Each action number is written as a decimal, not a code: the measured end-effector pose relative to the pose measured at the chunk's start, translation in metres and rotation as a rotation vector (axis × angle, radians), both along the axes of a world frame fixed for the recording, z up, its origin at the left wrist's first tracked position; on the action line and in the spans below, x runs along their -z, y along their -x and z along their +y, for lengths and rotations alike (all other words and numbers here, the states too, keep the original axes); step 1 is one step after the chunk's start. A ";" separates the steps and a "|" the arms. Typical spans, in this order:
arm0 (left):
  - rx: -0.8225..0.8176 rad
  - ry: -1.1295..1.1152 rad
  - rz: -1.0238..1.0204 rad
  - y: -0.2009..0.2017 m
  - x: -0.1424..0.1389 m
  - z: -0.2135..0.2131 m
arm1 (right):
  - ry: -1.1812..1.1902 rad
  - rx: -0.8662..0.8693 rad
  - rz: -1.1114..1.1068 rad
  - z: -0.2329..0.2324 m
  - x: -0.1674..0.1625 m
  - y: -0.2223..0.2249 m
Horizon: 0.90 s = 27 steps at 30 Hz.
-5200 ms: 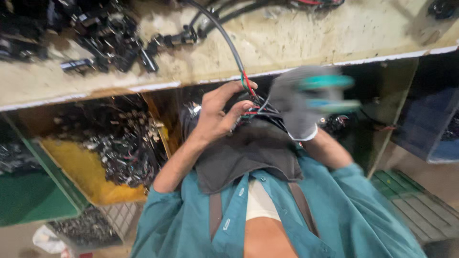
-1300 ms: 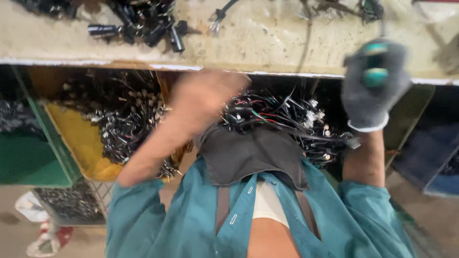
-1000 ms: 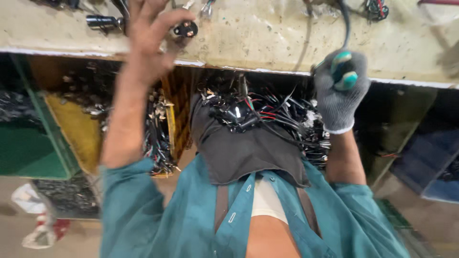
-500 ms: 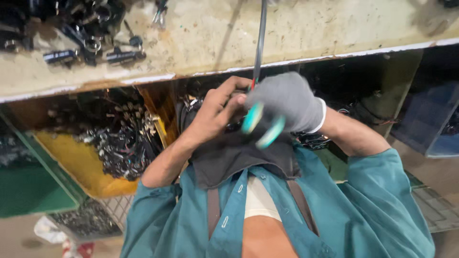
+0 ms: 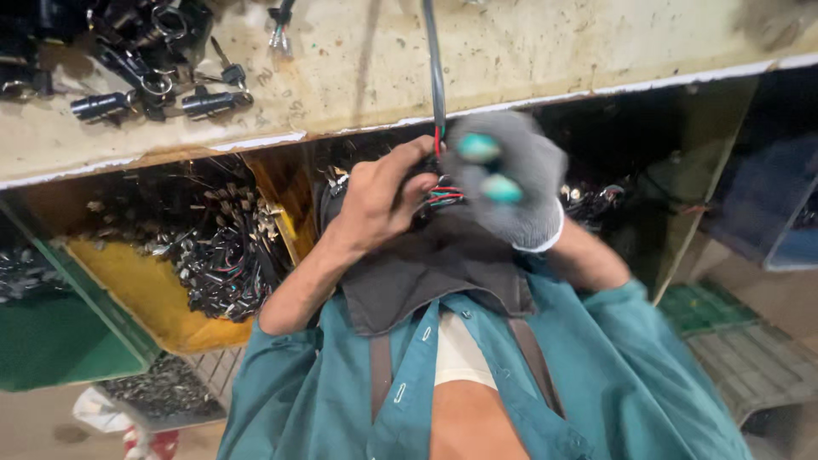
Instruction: The person repeatedly picks up wire harnesses from a pile on a workbench, uses pliers to cut the black outer sheath near the connector, and places the trimmed harnesses into a separate pile. The person also occasionally shifts the pile of unprocessed harnesses to access more items.
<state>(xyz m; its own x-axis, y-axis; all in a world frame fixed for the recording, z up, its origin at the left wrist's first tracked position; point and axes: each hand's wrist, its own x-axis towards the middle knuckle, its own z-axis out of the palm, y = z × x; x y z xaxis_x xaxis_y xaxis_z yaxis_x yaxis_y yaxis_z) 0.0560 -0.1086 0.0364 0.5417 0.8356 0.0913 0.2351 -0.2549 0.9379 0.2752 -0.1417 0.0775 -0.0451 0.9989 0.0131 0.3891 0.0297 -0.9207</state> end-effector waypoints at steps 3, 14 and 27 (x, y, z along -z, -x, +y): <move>0.036 0.242 -0.110 0.004 0.004 -0.006 | 0.032 0.240 0.516 -0.010 -0.002 0.003; 0.274 -0.058 0.304 -0.017 0.003 -0.017 | 0.097 0.415 0.790 0.033 0.043 -0.007; -0.357 -0.808 0.731 0.043 -0.013 0.092 | -0.618 -0.147 -0.830 0.081 0.037 -0.027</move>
